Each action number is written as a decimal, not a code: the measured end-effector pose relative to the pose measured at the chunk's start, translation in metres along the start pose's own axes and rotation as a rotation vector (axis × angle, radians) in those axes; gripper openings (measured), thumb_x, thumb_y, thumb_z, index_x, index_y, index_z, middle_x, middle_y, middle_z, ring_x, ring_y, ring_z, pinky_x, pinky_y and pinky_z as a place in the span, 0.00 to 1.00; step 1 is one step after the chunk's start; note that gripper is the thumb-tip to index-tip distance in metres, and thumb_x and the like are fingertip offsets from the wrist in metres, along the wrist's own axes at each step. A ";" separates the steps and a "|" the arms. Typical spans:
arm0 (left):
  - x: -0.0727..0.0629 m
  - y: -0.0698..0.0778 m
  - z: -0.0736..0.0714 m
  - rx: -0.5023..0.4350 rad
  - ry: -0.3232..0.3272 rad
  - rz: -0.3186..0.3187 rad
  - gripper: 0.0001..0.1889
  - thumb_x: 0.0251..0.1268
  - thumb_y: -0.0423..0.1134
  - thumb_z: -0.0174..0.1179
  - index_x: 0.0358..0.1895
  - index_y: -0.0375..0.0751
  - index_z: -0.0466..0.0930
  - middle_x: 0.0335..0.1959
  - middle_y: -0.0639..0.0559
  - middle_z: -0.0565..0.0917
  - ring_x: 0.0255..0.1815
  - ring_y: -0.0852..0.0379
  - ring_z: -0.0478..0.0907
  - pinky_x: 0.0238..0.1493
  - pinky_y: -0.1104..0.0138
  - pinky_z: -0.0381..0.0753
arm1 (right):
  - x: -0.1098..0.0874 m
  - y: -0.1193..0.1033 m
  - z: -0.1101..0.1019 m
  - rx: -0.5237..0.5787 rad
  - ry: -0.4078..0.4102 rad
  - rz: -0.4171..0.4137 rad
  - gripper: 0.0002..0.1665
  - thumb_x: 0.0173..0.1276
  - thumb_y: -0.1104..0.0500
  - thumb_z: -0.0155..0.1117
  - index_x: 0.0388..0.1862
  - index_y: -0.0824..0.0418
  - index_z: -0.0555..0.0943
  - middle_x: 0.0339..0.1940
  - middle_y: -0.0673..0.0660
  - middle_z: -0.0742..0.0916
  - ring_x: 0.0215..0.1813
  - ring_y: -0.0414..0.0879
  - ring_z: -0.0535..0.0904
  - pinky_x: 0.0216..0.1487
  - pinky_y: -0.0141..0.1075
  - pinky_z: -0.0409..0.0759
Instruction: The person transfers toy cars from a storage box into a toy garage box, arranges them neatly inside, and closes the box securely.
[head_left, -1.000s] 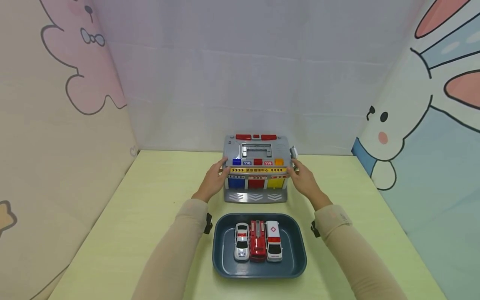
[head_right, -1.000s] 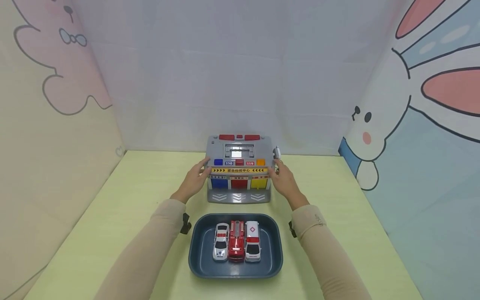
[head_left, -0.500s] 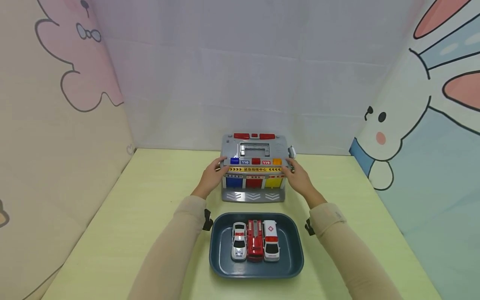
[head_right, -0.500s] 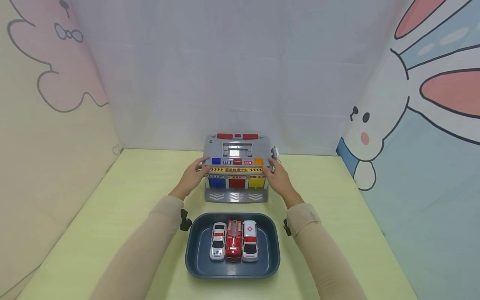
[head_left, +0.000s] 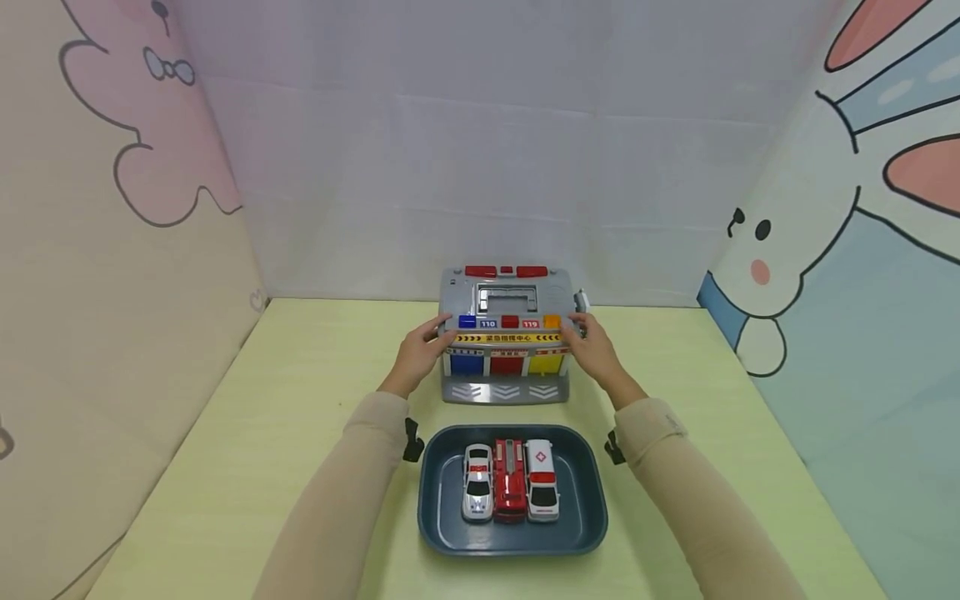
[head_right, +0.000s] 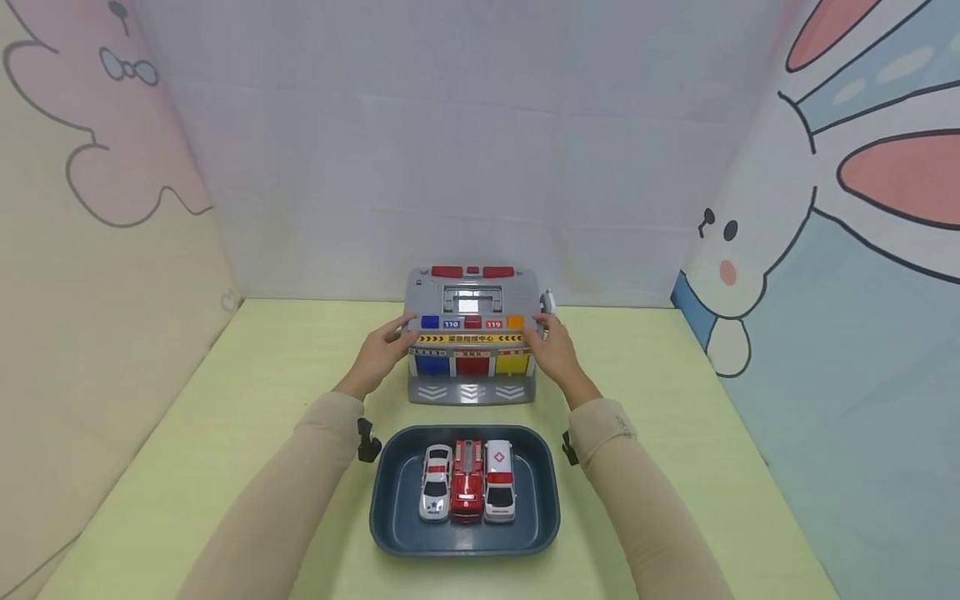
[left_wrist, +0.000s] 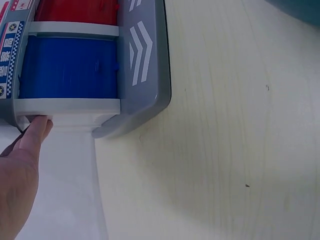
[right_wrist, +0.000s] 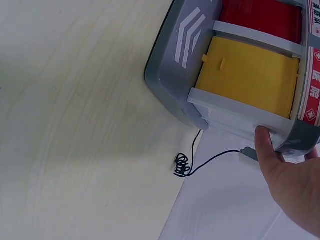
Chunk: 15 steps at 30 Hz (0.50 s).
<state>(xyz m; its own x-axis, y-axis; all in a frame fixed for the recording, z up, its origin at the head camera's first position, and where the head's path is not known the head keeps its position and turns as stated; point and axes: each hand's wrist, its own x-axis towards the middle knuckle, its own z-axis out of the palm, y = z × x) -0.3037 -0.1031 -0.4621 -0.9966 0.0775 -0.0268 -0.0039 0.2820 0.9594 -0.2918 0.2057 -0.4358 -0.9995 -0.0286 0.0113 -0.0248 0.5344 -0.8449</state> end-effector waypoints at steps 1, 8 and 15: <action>0.001 0.000 0.000 0.002 -0.003 -0.002 0.25 0.72 0.47 0.58 0.70 0.51 0.70 0.65 0.37 0.72 0.62 0.44 0.73 0.59 0.56 0.75 | 0.000 0.000 0.000 0.006 0.006 0.004 0.32 0.79 0.47 0.48 0.70 0.69 0.62 0.69 0.72 0.68 0.63 0.64 0.70 0.61 0.55 0.70; 0.002 0.002 0.000 0.004 -0.015 -0.014 0.24 0.72 0.47 0.58 0.69 0.50 0.71 0.64 0.37 0.73 0.61 0.44 0.74 0.58 0.57 0.75 | 0.006 -0.004 0.002 0.012 0.045 0.042 0.31 0.77 0.46 0.50 0.66 0.69 0.65 0.64 0.71 0.72 0.60 0.63 0.70 0.59 0.53 0.72; 0.001 0.002 0.000 -0.020 -0.026 -0.019 0.24 0.73 0.44 0.57 0.70 0.49 0.69 0.64 0.36 0.72 0.62 0.44 0.73 0.59 0.57 0.74 | 0.005 -0.005 0.002 0.052 0.031 0.069 0.31 0.76 0.45 0.52 0.65 0.68 0.65 0.63 0.70 0.72 0.55 0.62 0.74 0.55 0.50 0.76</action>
<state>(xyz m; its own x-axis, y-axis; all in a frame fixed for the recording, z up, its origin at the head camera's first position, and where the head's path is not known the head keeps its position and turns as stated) -0.3052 -0.1028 -0.4602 -0.9939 0.0974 -0.0519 -0.0244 0.2648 0.9640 -0.2962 0.2008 -0.4326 -0.9989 0.0334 -0.0318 0.0440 0.4899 -0.8706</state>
